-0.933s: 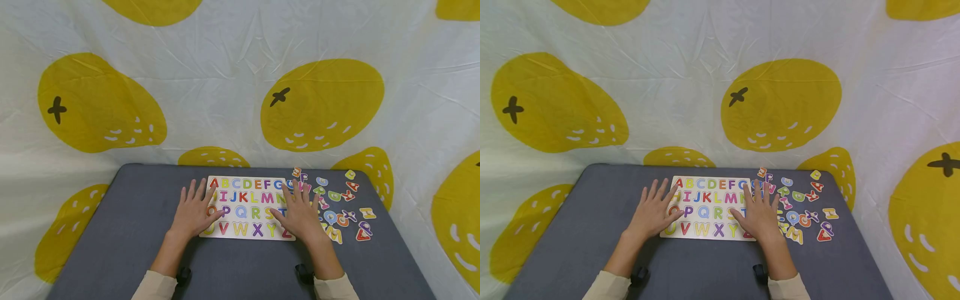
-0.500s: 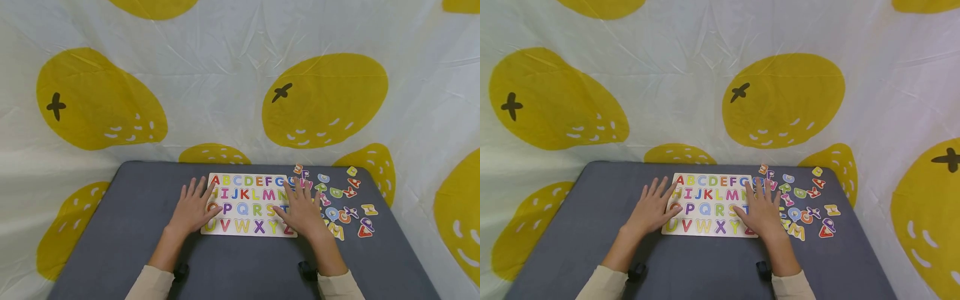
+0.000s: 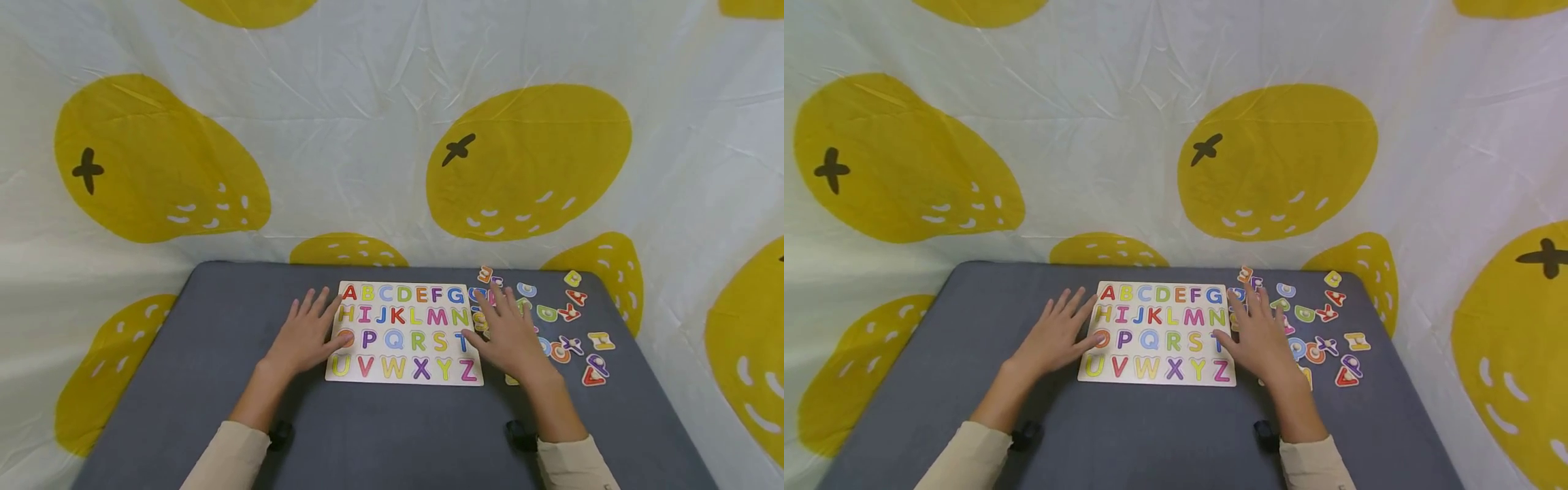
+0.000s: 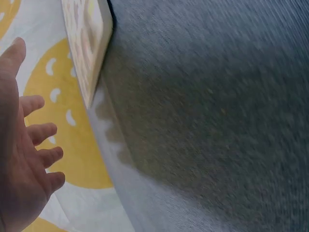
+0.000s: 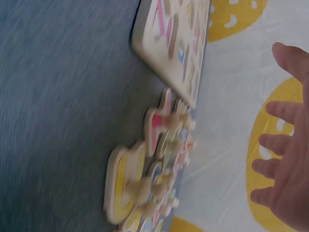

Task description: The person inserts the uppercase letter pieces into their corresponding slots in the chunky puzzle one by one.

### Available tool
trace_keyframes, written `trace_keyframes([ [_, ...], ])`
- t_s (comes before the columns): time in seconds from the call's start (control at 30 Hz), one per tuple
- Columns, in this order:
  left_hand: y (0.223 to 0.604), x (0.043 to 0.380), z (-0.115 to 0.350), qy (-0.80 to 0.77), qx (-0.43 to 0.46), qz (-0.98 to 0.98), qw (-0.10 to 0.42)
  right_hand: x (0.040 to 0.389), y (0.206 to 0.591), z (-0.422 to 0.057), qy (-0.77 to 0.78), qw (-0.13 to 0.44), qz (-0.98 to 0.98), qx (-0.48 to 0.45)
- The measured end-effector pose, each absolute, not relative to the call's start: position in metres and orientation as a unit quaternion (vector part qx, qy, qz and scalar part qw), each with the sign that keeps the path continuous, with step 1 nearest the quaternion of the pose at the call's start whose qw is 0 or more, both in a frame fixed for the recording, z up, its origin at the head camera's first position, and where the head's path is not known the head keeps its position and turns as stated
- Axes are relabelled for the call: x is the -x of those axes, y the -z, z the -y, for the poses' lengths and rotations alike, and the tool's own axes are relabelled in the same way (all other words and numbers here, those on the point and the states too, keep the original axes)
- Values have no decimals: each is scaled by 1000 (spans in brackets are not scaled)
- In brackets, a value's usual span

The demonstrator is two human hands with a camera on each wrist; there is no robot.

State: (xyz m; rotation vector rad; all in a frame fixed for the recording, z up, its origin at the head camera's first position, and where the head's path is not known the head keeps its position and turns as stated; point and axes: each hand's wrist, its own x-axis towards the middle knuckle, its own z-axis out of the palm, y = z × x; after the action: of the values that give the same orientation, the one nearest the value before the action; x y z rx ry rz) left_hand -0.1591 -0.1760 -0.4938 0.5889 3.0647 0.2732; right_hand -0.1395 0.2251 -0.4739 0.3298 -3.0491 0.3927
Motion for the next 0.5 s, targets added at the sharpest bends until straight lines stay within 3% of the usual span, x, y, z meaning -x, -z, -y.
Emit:
trace_keyframes([
  [0.5, 503, 164, 184, -147, -194, -969, 46, 140, 482, -294, -173, 43, 978, -108],
])
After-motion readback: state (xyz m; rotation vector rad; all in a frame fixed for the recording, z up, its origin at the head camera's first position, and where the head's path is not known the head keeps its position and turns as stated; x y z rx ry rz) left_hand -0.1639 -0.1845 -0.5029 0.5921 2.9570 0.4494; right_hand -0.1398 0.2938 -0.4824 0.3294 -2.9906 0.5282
